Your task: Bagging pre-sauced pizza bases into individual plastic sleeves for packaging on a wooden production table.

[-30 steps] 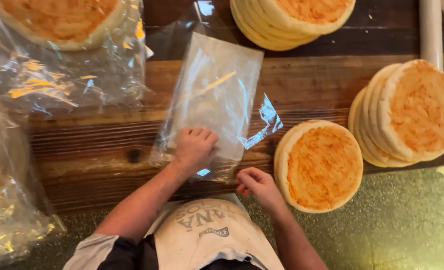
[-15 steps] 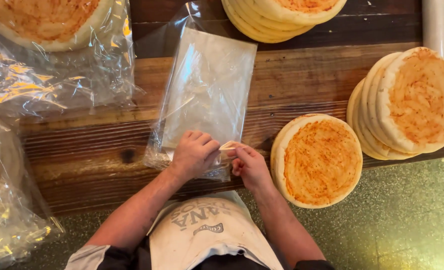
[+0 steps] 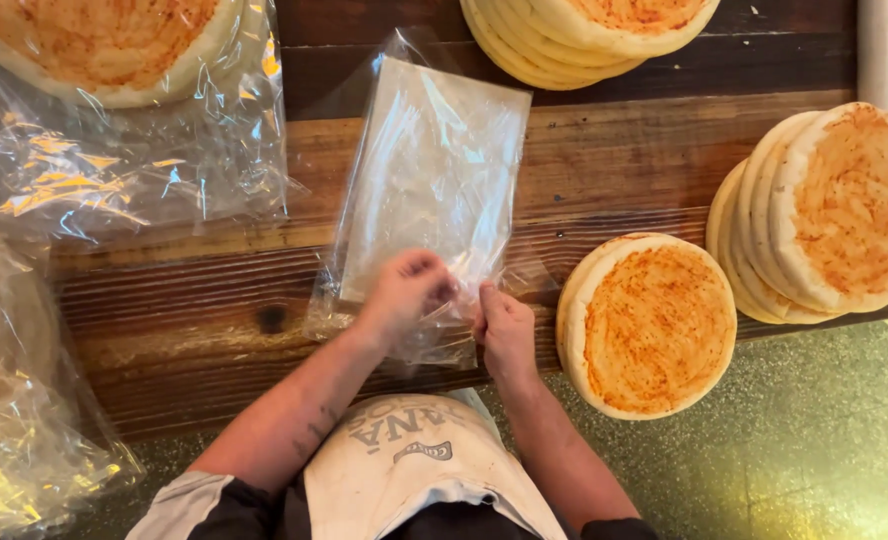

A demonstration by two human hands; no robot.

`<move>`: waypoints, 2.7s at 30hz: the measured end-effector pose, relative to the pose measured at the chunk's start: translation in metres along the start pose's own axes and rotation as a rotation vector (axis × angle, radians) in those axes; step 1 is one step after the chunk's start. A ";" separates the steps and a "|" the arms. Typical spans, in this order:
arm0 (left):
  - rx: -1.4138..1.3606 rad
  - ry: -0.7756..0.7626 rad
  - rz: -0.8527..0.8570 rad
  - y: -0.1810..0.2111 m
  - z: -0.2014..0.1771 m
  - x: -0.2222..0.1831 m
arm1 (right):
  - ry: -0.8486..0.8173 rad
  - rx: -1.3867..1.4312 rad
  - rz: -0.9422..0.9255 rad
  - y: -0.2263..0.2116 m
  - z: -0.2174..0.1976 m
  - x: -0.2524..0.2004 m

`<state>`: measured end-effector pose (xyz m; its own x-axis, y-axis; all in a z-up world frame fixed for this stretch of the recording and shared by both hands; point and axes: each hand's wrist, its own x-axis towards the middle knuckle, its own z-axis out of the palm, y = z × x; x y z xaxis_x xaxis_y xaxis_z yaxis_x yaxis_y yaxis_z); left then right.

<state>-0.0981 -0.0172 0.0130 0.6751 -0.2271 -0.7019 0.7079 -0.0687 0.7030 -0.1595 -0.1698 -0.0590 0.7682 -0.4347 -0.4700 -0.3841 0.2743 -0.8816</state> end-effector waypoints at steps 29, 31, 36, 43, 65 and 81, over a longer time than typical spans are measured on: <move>1.415 0.566 1.447 -0.043 -0.066 0.081 | -0.229 -1.160 -1.109 -0.044 -0.050 0.060; 1.393 0.432 1.003 -0.039 -0.065 0.098 | 0.031 -1.202 -1.189 -0.059 -0.115 0.067; 1.094 0.195 0.388 0.011 -0.053 0.065 | 0.635 -1.523 -0.628 -0.062 -0.309 0.048; 1.124 0.037 0.116 0.049 -0.022 0.041 | 0.590 -0.613 0.207 -0.115 -0.283 0.025; 1.171 -0.080 0.520 0.006 -0.046 0.112 | 0.362 0.418 0.089 0.060 -0.093 -0.098; 1.429 0.643 1.338 -0.053 -0.108 0.055 | -0.064 -0.654 -0.067 -0.042 -0.031 0.123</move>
<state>-0.0760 0.0790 -0.0747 0.7103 -0.4907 0.5047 -0.5930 -0.8035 0.0533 -0.0646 -0.2621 -0.0811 0.8223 -0.3754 -0.4277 -0.5511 -0.3381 -0.7629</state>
